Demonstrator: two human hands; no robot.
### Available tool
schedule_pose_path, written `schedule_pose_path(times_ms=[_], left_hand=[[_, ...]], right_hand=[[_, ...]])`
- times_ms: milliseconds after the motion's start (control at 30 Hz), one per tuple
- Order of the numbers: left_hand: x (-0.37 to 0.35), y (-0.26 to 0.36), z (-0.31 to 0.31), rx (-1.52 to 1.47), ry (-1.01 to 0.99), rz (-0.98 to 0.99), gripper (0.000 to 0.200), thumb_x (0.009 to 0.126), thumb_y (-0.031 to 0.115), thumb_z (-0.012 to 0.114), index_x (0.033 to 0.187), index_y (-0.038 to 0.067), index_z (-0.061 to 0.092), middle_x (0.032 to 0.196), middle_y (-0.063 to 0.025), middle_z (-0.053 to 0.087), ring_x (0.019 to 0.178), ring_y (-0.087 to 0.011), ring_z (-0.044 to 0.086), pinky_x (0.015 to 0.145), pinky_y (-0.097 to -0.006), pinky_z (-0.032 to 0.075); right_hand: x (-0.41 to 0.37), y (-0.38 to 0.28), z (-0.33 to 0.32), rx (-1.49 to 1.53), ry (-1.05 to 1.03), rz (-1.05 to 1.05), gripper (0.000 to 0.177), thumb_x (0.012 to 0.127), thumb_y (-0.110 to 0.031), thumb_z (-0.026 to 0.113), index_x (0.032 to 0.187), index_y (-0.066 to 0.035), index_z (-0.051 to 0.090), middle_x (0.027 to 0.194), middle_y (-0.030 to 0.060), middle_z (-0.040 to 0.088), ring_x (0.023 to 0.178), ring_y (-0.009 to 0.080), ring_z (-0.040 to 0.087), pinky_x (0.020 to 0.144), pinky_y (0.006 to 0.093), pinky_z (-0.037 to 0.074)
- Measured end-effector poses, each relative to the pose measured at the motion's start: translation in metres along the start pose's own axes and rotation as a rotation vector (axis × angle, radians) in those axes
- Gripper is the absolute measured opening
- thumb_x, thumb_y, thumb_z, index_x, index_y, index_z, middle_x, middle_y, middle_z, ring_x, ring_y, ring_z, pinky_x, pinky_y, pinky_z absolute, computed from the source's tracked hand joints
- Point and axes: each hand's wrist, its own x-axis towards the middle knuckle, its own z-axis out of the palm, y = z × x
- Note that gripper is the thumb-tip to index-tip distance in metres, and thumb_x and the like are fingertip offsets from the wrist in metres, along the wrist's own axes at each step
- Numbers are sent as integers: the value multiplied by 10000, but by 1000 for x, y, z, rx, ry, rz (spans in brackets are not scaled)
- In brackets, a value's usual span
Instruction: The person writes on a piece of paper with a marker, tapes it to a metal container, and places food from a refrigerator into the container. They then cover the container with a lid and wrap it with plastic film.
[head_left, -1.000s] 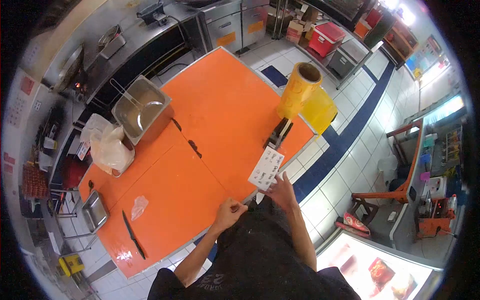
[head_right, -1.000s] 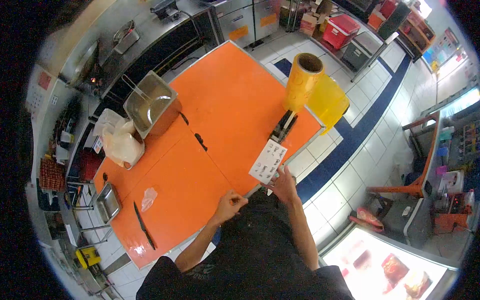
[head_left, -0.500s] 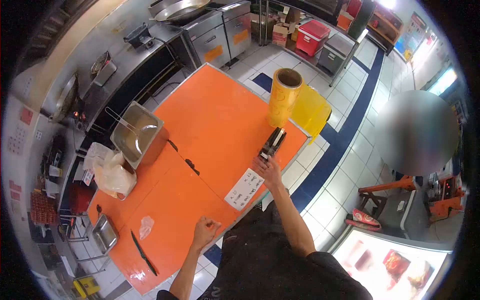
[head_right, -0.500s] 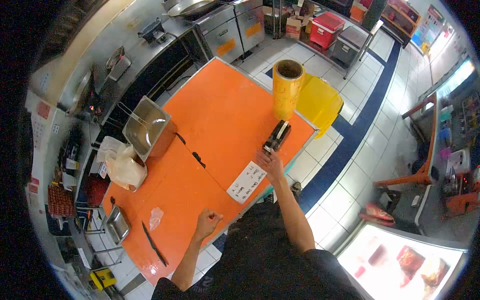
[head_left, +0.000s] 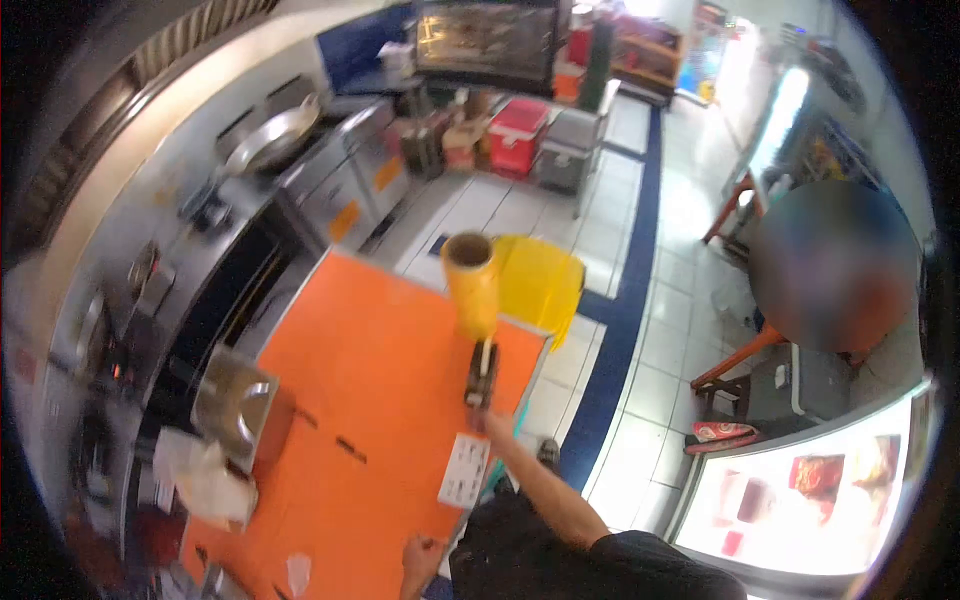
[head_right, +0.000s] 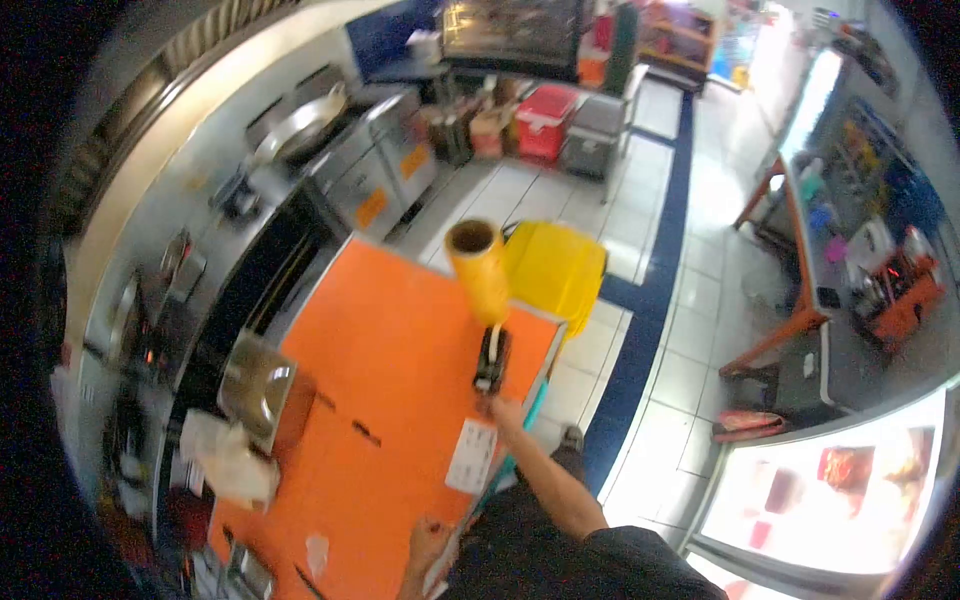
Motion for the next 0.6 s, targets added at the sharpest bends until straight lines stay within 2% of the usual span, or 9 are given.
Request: schedule_pose_path(times_ms=[33, 67, 100, 167, 300, 367, 433, 567, 600], left_hand=[[11, -19, 16, 17, 15, 60, 356, 787, 371, 740, 823, 21, 685, 790, -143, 622, 731, -260, 616, 630, -381, 476], [23, -40, 26, 35, 36, 109, 401, 763, 369, 755, 819, -19, 671, 728, -151, 625, 656, -271, 609, 600, -387, 473], [30, -38, 22, 157, 7, -9, 361, 783, 344, 746, 852, -3, 676, 738, -122, 626, 676, -247, 612, 597, -375, 472], [30, -20, 34, 266, -10, -107, 322, 803, 319, 737, 886, 13, 682, 748, -93, 627, 697, -222, 616, 594, -364, 471], [34, 11, 62, -207, -30, 242, 317, 855, 313, 651, 1059, 72, 673, 736, -125, 622, 659, -202, 593, 600, -373, 482], [38, 50, 78, -320, -74, 355, 328, 868, 312, 630, 1102, 86, 671, 733, -133, 621, 649, -196, 588, 602, -375, 484], [36, 132, 80, -188, -19, 767, 187, 847, 242, 706, 880, 59, 705, 829, -82, 636, 785, -185, 625, 638, -332, 483], [3, 234, 127, -242, -357, 803, 84, 871, 176, 685, 887, 102, 721, 930, -89, 632, 881, -168, 617, 703, -312, 494], [-7, 254, 143, -189, -397, 967, 197, 895, 270, 647, 913, 87, 716, 992, -84, 645, 895, -184, 620, 716, -308, 490]], right_hand=[[20, 28, -4, 8, 182, 54, 225, 862, -151, 647, 1043, -21, 678, 857, 81, 690, 690, 168, 638, 605, 307, 506], [4, -3, -2, -41, 177, 85, 212, 883, -162, 638, 1044, -31, 677, 871, 80, 691, 733, 172, 648, 638, 313, 518], [-26, -37, 9, -79, 162, 114, 200, 903, -173, 628, 1046, -41, 675, 884, 79, 691, 775, 176, 657, 671, 320, 530], [-69, -98, 0, -17, -155, -103, 251, 938, -195, 606, 1119, -24, 630, 990, 78, 686, 950, 200, 658, 824, 351, 536], [-168, -228, -33, -343, -311, -520, 398, 929, -137, 620, 1294, -49, 487, 1158, 90, 641, 1132, 213, 600, 1006, 398, 460], [-212, -279, -60, -452, -272, -672, 422, 905, -119, 647, 1294, -50, 499, 1114, 98, 660, 1114, 208, 607, 988, 395, 475], [-260, -323, -92, -571, -182, -805, 486, 858, -67, 686, 1306, -55, 497, 1050, 104, 683, 1061, 197, 630, 960, 387, 497], [-353, -364, -183, -693, 173, -951, 531, 827, 1, 675, 1322, -54, 492, 956, 85, 690, 876, 164, 672, 830, 339, 537], [-384, -367, -205, -707, 282, -976, 522, 828, 0, 672, 1318, -55, 499, 955, 82, 688, 868, 162, 670, 818, 336, 537]])
